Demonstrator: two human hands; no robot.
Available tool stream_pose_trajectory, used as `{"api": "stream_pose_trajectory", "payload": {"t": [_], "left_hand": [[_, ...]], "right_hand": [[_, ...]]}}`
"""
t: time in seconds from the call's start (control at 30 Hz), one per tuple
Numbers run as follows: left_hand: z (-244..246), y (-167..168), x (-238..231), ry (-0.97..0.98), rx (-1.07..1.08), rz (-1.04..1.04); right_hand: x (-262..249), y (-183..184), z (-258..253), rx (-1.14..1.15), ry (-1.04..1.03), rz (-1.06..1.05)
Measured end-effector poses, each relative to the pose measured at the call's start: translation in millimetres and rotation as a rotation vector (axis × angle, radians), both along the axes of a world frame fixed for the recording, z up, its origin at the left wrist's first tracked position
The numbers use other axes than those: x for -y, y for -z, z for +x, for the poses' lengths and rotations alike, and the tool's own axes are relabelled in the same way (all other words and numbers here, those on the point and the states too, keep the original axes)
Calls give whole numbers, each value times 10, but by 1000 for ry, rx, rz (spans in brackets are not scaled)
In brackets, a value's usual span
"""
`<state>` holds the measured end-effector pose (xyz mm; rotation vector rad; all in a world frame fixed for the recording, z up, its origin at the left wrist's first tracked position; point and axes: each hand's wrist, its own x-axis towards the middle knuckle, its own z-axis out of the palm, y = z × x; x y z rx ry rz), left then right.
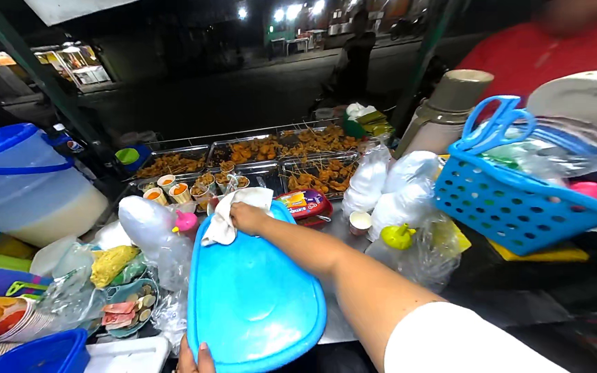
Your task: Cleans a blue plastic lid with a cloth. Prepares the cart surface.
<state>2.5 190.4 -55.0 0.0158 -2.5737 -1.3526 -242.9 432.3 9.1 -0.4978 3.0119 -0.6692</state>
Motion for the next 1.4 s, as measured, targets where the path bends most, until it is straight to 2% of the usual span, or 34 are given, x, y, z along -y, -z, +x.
{"api": "stream_pose_trajectory", "payload": {"t": [0.2,0.3,0.43,0.5,0.6,0.7,0.9,1.07,1.23,1.4], "left_hand": [[-8,37,-34,-33,-25,2],[-19,11,-80,-52,-16,6],[-22,-1,-114,-52,-1,16],[-18,-1,-130,-47,-3,14],[-9,14,-139,-50,-9,16],[9,77,-105,-57,-40,29],[-1,134,-53,4,-105,73],[-7,163,-23,23,-124,75],[-23,150,-41,-2,-143,79],[0,179,-67,-35,-180,74]], "right_hand": [[-485,-13,503,-72,223,139],[-442,-8,967,-63,285,150],[-398,11,1431,-24,251,228],[-465,-17,1345,-18,266,221],[-537,-28,924,-46,288,171],[-354,-52,477,-12,302,130],[341,64,39,-93,133,44],[680,2,68,-43,9,50],[877,30,572,10,-159,-11],[916,59,1573,86,-328,-146]]}}
